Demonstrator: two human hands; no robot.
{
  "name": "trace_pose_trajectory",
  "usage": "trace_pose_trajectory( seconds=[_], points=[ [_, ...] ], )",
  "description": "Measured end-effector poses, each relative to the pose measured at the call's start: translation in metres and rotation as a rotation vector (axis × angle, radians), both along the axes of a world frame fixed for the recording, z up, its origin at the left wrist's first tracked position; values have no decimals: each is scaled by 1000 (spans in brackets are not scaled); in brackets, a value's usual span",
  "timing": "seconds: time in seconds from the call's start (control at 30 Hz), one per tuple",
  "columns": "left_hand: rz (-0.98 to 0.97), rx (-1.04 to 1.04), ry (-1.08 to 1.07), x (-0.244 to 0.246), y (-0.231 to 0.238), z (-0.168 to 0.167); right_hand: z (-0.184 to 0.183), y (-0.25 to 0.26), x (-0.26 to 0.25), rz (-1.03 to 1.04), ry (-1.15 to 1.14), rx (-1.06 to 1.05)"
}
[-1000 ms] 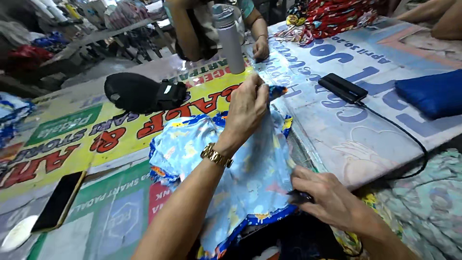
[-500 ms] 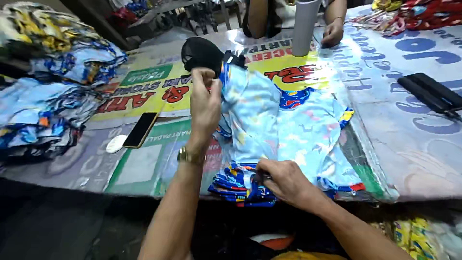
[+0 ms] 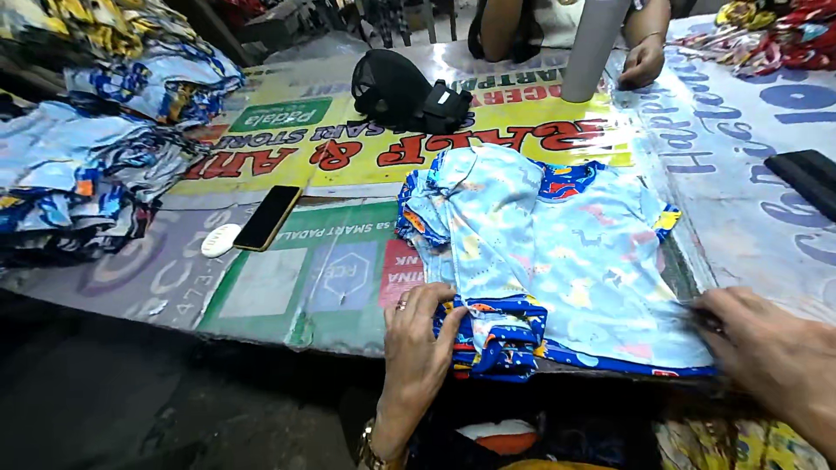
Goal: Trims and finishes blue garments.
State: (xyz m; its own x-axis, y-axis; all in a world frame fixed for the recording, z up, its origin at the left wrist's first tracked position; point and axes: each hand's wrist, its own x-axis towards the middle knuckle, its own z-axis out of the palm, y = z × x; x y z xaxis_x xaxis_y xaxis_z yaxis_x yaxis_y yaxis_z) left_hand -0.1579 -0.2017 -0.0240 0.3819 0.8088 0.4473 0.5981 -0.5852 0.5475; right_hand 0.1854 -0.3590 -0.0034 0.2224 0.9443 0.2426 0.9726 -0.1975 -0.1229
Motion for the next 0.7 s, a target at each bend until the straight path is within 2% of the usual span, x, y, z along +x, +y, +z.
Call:
trace_pose_trajectory(
  seconds=[0.07, 0.17, 0.23, 0.33, 0.4, 0.5, 0.6, 0.7],
  points=[
    [1, 41, -33, 3, -1, 3, 7, 12, -11, 74, 22, 222],
    [-29, 46, -192, 8, -7, 17, 12, 51, -62, 373, 258, 476],
    [-78, -17, -372, 14, -10, 28, 10, 80, -100, 571, 361, 483],
    [-136, -152, -628, 23, -13, 37, -3, 115, -129, 677, 341, 466],
    [-185, -219, -753, 28, -16, 36, -7, 122, -129, 735, 502, 463],
    [-312, -333, -802, 38, -28, 26, -1, 115, -126, 825, 852, 402],
    [-320, -354, -902, 45, -32, 20, -1, 109, -127, 832, 1038, 369],
    [-242, -288, -989, 36, -32, 16, -4, 101, -125, 764, 1027, 369]
  ],
)
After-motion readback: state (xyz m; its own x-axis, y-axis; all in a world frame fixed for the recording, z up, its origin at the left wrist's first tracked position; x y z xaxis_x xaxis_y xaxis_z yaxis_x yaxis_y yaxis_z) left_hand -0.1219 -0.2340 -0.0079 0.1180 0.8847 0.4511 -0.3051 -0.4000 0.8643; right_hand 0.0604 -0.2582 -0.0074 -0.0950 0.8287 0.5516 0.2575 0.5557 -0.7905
